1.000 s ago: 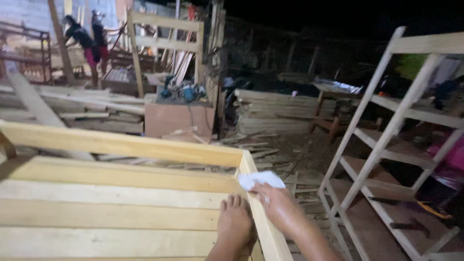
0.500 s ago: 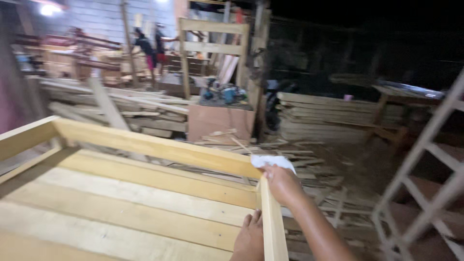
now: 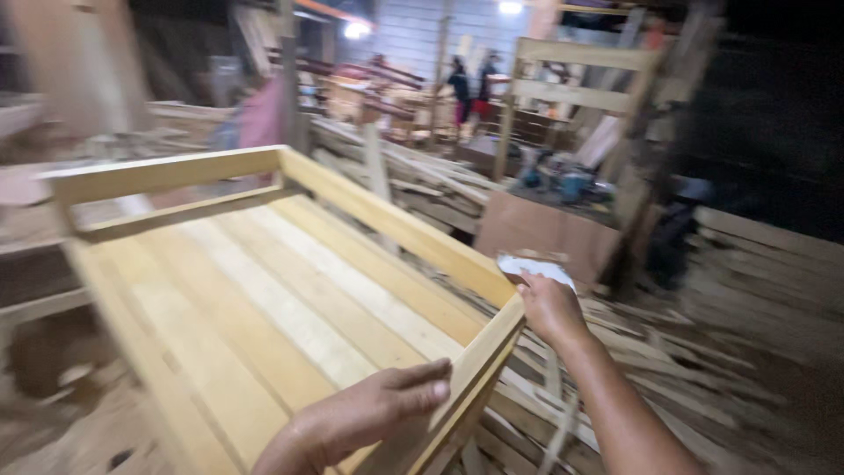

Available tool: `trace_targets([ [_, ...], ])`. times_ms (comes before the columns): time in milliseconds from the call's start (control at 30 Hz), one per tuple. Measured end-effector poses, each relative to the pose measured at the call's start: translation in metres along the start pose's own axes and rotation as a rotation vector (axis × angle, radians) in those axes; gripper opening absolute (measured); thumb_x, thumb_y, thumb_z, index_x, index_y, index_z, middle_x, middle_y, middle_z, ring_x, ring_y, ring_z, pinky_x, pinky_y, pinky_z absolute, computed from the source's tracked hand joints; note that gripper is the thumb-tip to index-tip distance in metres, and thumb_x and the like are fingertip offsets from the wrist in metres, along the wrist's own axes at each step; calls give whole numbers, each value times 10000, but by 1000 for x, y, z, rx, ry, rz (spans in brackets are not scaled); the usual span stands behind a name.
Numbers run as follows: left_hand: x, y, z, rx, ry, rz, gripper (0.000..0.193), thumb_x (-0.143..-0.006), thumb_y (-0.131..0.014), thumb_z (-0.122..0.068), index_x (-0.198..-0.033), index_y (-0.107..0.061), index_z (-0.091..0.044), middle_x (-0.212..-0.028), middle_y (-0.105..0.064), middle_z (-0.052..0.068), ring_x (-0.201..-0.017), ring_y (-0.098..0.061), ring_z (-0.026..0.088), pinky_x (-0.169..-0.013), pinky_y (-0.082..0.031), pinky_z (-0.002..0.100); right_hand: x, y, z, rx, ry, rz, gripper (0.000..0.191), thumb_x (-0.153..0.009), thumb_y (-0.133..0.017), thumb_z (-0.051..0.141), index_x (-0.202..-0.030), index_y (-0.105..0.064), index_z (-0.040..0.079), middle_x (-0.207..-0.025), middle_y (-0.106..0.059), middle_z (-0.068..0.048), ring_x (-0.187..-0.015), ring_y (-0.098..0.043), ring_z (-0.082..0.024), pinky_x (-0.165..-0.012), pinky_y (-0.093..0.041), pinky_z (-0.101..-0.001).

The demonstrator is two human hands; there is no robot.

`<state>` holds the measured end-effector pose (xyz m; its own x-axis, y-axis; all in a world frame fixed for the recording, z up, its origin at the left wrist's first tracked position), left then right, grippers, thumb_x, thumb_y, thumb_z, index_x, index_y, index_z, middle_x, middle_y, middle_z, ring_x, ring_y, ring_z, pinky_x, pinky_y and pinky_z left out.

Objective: The person sands a wooden bed frame with sheets of sandpaper, first rubbing the slatted base and side rails, then flipping attention to the headboard and rubbing its rails and edges by hand. They steady the frame with one hand while sanding with the other, working over different boards in turn.

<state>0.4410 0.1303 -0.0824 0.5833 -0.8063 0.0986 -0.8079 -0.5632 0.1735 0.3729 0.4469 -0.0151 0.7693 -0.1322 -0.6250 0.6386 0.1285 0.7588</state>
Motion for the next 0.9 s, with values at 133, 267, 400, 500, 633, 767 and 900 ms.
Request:
trace_targets([
  [133,75,-2,-51,-620,106,-123,713,-941,-770,-493,-1484,-539,-93,-1278,-695,106,-1179,-651,283,-1019,-495,418,-4,-3,26,-83,-32,74,362,-965,-561,252,-1277,-700,130,-1157,-711,-210,-1091,-664,-394,-970,-505,-472],
  [267,78,-18,-53,-766,411,-287,377,-873,-696,-265,-1198,-598,-102,-1132,-705,160,-1107,-669,340,-961,-533,458,21,-19,45,-126,-129,224,351,-1074,-479,286,-1239,-717,87,-1204,-747,-201,-1126,-719,-366,-994,-548,-442],
  [400,29,-26,-67,-985,179,-639,177,-882,-665,-170,-1007,-623,-51,-912,-731,171,-888,-712,387,-773,-571,471,41,-11,70,-213,75,27,370,-894,-561,168,-1221,-731,125,-1305,-670,-160,-1253,-583,-391,-1026,-461,-460],
  [500,15,-21,-57,-962,108,-745,137,-851,-679,-159,-942,-649,-61,-829,-727,163,-830,-723,372,-739,-578,467,21,-5,65,-190,55,-36,357,-917,-567,184,-1228,-728,112,-1285,-681,-191,-1184,-627,-413,-1008,-486,-489],
  [633,13,-16,-59,-892,89,-794,116,-879,-670,-181,-908,-706,-74,-844,-731,184,-830,-724,372,-755,-571,469,-4,-14,46,-99,-217,252,352,-1026,-524,266,-1310,-699,153,-1187,-730,-229,-1077,-708,-399,-992,-543,-482],
  [767,-4,-25,-57,-880,264,-696,130,-869,-665,-140,-968,-694,-60,-882,-732,191,-847,-734,364,-738,-586,464,41,5,70,-126,-159,210,346,-1022,-467,280,-1251,-701,170,-1157,-701,-206,-993,-717,-414,-917,-550,-503],
  [900,-11,-30,-63,-852,165,-757,126,-887,-656,-155,-960,-679,-54,-872,-739,197,-857,-734,370,-750,-576,461,64,-9,53,-141,-399,397,388,-1106,-339,318,-1310,-647,196,-1019,-734,-155,-851,-779,-416,-762,-634,-513],
])
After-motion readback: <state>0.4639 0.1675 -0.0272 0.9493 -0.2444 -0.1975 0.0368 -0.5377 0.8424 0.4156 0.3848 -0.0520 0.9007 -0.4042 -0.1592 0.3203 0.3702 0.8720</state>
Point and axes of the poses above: each hand's wrist, its own x-axis away from the middle knuckle, its own y-axis out of the back of the hand, z = x × y, the point moved 9 cm from there along -x, towards the middle knuckle
